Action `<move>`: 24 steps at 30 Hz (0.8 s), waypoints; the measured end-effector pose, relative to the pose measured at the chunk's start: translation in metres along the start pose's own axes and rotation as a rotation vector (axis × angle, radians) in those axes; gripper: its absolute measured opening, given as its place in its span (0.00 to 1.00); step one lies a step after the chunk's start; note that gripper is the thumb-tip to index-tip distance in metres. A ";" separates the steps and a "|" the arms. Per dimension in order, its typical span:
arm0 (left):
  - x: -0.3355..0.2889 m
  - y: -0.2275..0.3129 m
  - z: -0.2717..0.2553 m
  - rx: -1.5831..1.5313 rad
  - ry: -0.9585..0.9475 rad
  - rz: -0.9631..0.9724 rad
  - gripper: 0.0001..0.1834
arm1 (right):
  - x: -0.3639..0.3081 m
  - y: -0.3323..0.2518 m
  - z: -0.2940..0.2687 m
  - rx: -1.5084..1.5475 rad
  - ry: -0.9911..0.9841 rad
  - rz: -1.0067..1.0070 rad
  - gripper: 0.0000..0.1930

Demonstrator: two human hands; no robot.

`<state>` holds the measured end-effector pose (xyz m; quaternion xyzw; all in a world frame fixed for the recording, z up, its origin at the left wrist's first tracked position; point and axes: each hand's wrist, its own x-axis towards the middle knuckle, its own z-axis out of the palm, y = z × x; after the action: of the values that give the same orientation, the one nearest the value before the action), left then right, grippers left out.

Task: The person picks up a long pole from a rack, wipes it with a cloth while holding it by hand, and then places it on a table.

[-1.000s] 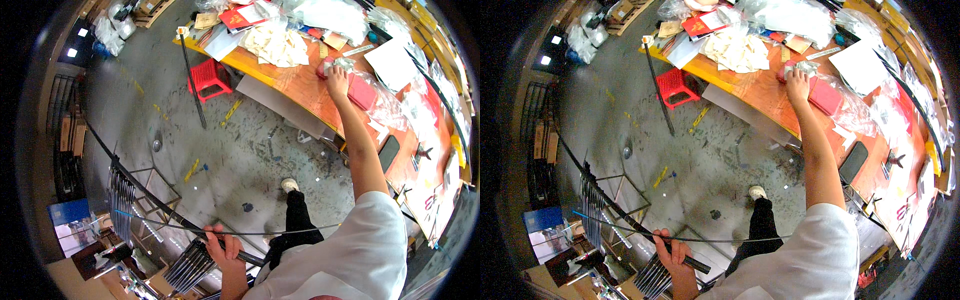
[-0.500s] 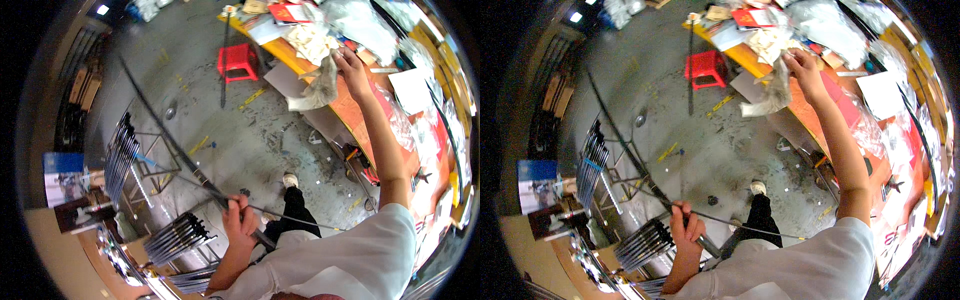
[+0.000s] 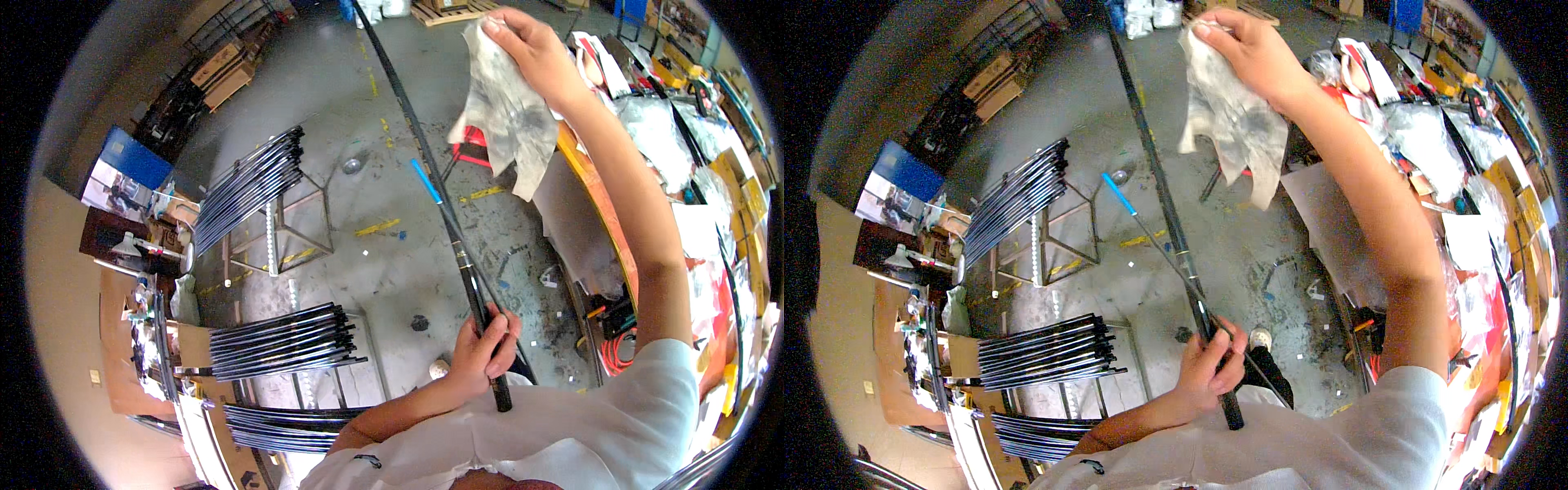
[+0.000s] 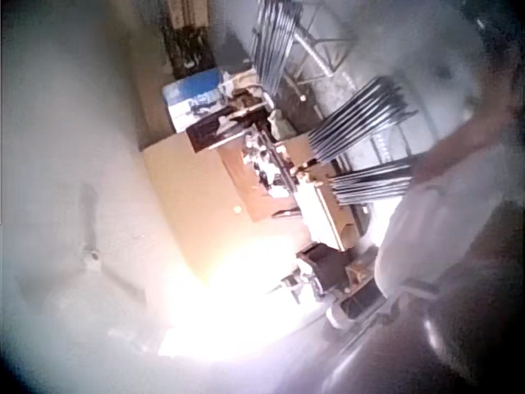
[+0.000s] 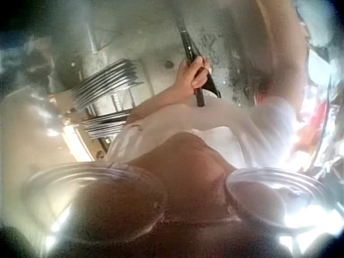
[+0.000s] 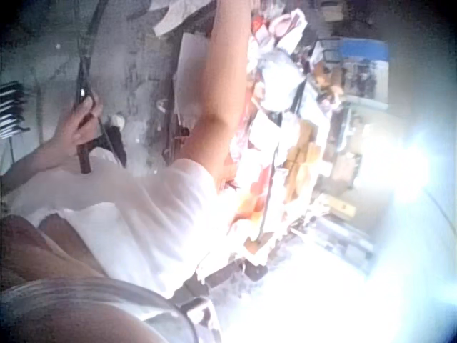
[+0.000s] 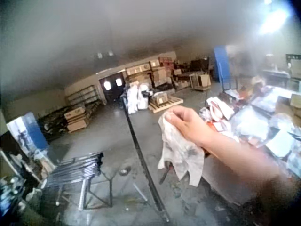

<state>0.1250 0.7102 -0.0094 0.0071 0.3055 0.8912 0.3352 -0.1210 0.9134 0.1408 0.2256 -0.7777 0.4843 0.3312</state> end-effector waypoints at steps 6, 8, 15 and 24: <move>-0.040 0.005 -0.013 -0.136 -0.111 -0.010 0.09 | 0.040 -0.108 0.055 -0.036 -0.093 -0.251 0.12; -0.050 0.007 -0.016 -0.181 -0.115 -0.018 0.09 | 0.032 -0.141 0.080 0.086 -0.261 -0.220 0.11; -0.082 0.019 -0.022 -0.244 -0.074 -0.065 0.06 | -0.031 -0.196 0.110 0.065 -0.494 -0.563 0.11; -0.102 0.016 -0.025 -0.205 -0.145 -0.095 0.05 | -0.086 -0.231 0.101 -0.216 -0.377 -1.042 0.09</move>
<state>0.1886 0.6257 -0.0013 0.0227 0.1878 0.8981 0.3971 0.0625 0.7260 0.1862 0.6271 -0.6544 0.1257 0.4032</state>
